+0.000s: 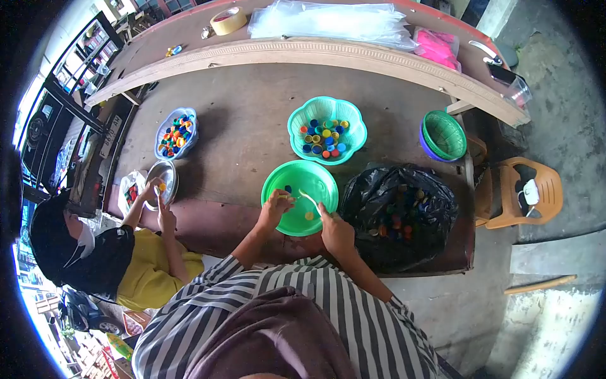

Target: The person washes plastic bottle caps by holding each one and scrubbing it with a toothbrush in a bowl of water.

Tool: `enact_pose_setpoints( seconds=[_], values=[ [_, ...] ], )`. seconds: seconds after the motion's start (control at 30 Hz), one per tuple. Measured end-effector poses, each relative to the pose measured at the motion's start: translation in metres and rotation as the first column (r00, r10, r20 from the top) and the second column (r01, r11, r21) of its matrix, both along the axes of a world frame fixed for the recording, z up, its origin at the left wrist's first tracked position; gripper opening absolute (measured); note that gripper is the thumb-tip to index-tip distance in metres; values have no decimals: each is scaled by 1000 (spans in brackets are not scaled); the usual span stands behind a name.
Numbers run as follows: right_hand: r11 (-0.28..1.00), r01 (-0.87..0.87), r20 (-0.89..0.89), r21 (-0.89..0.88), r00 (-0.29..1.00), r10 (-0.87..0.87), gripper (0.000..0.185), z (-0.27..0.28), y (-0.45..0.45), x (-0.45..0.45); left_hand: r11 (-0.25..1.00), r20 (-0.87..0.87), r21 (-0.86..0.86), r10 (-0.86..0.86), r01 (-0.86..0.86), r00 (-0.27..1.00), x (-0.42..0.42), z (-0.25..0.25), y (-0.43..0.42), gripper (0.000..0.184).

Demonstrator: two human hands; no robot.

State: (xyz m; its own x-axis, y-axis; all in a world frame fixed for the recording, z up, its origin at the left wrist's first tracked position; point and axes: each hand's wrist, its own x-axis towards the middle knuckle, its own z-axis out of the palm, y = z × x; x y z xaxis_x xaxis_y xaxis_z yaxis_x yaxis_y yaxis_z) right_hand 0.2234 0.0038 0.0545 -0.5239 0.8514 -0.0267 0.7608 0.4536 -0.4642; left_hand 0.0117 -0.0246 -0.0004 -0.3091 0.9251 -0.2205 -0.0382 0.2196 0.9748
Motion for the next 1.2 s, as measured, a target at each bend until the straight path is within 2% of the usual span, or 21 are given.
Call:
enact_pose_setpoints(
  seconds=[0.03,0.1,0.13,0.2,0.23,0.27,0.3,0.33,0.37,0.43,0.47,0.53,0.6,0.7,0.77,0.83,0.9,1.0,1.03,1.1,1.2],
  values=[
    [1000,-4,3,-2,1000,4,41,4,0,4,1000,3,-2,4,-4,1000,0,-2,-3,10],
    [998,-5,-144,69,989,15,41,10,-4,11,968,-513,158,-88,194,854,-2,0,-7,12],
    [997,-11,-147,73,989,22,41,1,-4,20,965,-533,162,-92,208,841,1,4,-10,15],
    [982,-160,185,95,973,141,39,-15,-7,37,955,-602,182,-79,234,795,0,11,-10,15],
    [981,-168,188,98,971,148,39,-15,-10,39,945,-664,194,-72,265,744,-2,12,-10,15],
    [993,-89,61,75,995,85,39,-15,-13,40,946,-663,198,-63,255,746,-5,7,-10,15],
    [999,-15,-62,38,998,18,39,-8,-16,39,904,-679,147,-202,401,706,-10,-6,-11,14],
    [1000,11,-111,2,994,-11,40,-5,-20,39,839,-685,93,-336,536,646,-12,-9,-14,12],
    [1000,-1,-104,1,995,1,40,-12,-19,44,846,-680,96,-329,525,655,-15,-13,-15,12],
    [989,-102,89,-104,990,112,41,-24,-19,51,896,-704,117,-230,428,673,-17,-3,-8,10],
    [993,-96,31,-66,995,98,40,-22,-20,53,925,-701,195,-100,325,706,-16,3,2,8],
    [998,-51,-54,-24,997,50,40,-16,-16,49,940,-764,69,-165,334,624,-24,15,22,8],
    [1000,4,-179,-17,984,-7,41,-11,-15,50,941,-725,129,-127,314,677,-24,27,49,9],
    [994,11,-123,-107,992,-24,42,-11,-6,52,902,-727,231,-90,365,681,-25,51,102,20],
    [999,16,-178,-36,984,-23,40,-12,0,54,883,-726,279,-64,378,685,-20,62,131,22],
    [999,32,-231,27,973,-24,38,-11,3,56,804,-790,488,241,340,564,-12,71,149,24],
    [984,165,-378,-74,908,-181,36,-7,12,56,858,-757,438,191,268,625,-6,69,150,24],
    [968,224,-332,-116,909,-250,36,-7,23,64,939,-757,-4,-228,345,612,1,36,126,14],
    [967,227,-337,-118,907,-254,36,-9,28,63,896,-804,21,-249,444,540,3,7,113,12],
    [970,222,-402,-94,884,-241,36,-14,30,66,846,-730,-97,-418,524,540,15,-9,77,29],
    [973,208,-388,-104,892,-232,36,-14,32,61,889,-694,-119,-394,443,603,36,-28,43,44]
  ],
)
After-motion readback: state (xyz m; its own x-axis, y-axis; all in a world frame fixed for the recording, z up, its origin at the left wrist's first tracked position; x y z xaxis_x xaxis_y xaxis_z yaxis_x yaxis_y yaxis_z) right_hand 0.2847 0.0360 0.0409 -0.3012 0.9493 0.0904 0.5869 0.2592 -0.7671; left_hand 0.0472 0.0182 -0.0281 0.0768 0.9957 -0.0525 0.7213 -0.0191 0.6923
